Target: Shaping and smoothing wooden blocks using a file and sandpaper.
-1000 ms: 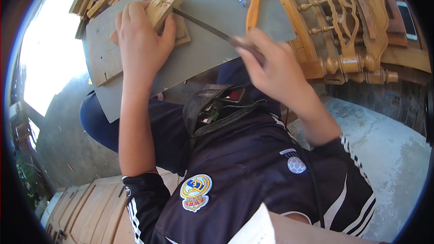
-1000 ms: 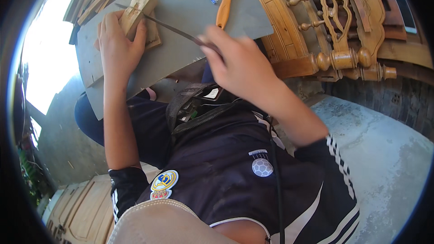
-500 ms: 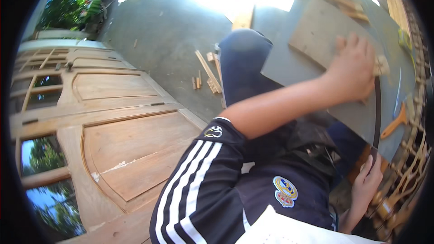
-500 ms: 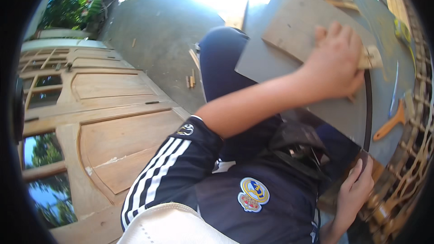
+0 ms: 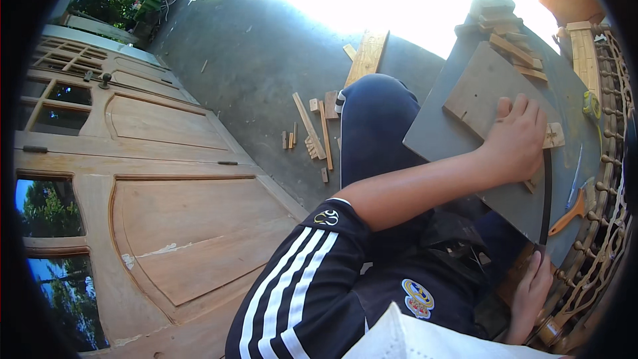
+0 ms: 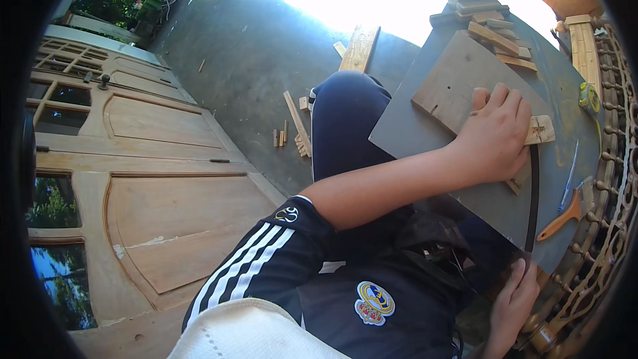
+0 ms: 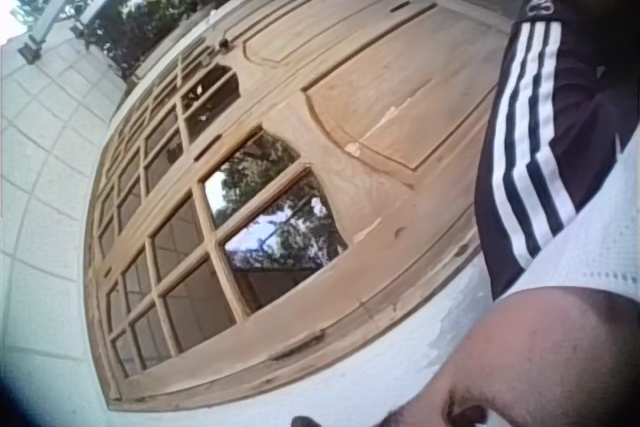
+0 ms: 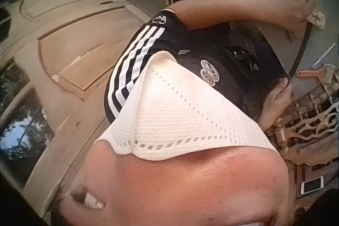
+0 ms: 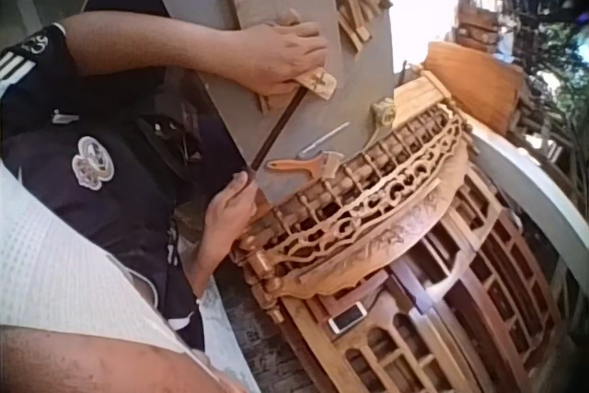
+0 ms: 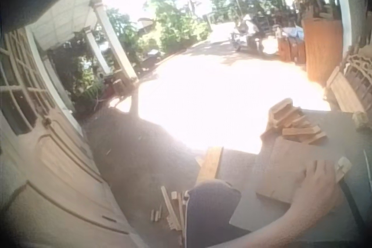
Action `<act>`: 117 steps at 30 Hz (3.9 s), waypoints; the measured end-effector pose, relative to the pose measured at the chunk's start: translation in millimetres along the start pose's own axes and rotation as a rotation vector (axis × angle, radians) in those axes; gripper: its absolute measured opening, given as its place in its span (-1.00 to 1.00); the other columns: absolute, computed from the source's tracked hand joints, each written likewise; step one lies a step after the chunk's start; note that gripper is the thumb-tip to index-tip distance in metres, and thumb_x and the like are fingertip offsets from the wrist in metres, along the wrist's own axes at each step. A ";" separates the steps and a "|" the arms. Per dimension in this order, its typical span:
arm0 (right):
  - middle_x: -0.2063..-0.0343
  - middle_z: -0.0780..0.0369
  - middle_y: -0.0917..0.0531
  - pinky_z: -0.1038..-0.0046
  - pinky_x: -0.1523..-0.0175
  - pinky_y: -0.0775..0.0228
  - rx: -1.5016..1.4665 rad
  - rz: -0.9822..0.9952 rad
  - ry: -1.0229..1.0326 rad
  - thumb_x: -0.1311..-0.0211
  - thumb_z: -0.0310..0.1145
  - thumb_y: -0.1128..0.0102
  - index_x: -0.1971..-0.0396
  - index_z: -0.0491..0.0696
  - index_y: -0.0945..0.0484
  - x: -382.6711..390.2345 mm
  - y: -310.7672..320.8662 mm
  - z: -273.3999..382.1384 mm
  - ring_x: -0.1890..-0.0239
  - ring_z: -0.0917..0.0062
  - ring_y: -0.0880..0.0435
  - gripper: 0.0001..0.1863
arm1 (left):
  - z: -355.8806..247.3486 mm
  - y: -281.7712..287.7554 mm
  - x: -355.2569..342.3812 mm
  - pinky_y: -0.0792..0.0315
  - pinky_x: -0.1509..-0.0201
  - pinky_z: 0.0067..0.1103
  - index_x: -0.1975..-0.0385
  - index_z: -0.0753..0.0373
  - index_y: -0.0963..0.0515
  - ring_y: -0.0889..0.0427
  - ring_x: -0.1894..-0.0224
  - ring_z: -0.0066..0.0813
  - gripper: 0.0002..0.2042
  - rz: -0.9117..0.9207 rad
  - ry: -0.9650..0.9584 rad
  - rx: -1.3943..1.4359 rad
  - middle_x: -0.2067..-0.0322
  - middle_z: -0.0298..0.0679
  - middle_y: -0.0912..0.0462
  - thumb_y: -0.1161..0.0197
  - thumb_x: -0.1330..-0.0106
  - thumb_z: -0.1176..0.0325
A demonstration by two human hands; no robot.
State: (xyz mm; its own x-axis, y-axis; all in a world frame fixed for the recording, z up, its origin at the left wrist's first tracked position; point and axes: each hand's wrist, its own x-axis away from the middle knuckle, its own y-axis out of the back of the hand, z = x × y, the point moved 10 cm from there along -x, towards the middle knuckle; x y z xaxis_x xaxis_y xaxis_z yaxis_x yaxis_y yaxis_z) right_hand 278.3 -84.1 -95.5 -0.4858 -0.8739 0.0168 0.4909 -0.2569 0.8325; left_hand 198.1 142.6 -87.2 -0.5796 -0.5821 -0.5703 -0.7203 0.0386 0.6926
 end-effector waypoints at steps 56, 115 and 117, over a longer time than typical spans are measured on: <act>0.59 -0.08 -0.65 0.01 0.38 -0.51 0.127 0.004 -0.039 -0.54 -0.19 -0.04 0.31 -0.18 -0.57 -67.5 -22.3 3.1 0.46 -0.04 -0.70 -0.65 | 4.1 -3.2 4.7 -0.40 -0.04 -0.15 0.11 0.32 -0.54 -0.55 0.01 0.06 -0.62 0.100 -0.113 -0.106 0.18 -0.03 -0.62 -0.38 -0.25 0.15; 0.51 0.02 -0.67 0.13 0.26 -0.47 -0.051 -0.205 0.108 -0.53 -0.15 -0.04 0.20 -0.15 -0.68 -27.9 3.2 -17.4 0.42 0.06 -0.66 -0.63 | 3.5 2.2 -9.6 -0.45 -0.13 -0.15 0.00 0.47 -0.52 -0.60 0.00 0.16 -0.38 0.192 -0.129 -0.230 0.10 0.21 -0.62 -0.38 -0.31 -0.08; 0.46 0.04 -0.73 0.15 0.27 -0.58 -0.013 -0.014 0.070 -0.47 -0.20 -0.07 0.24 -0.11 -0.73 -80.1 -28.7 4.7 0.38 0.16 -0.75 -0.67 | 7.7 -0.8 -6.3 -0.45 -0.13 -0.13 -0.02 0.49 -0.51 -0.59 -0.02 0.18 -0.36 0.184 -0.128 -0.248 0.08 0.23 -0.61 -0.38 -0.31 -0.08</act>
State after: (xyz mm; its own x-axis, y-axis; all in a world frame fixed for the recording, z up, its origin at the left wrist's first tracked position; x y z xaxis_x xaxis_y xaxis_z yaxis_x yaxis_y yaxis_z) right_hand 299.8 -4.8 -118.2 -0.4409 -0.8969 -0.0336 0.4944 -0.2739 0.8250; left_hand 199.5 152.4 -87.5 -0.7459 -0.4764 -0.4656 -0.4932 -0.0747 0.8667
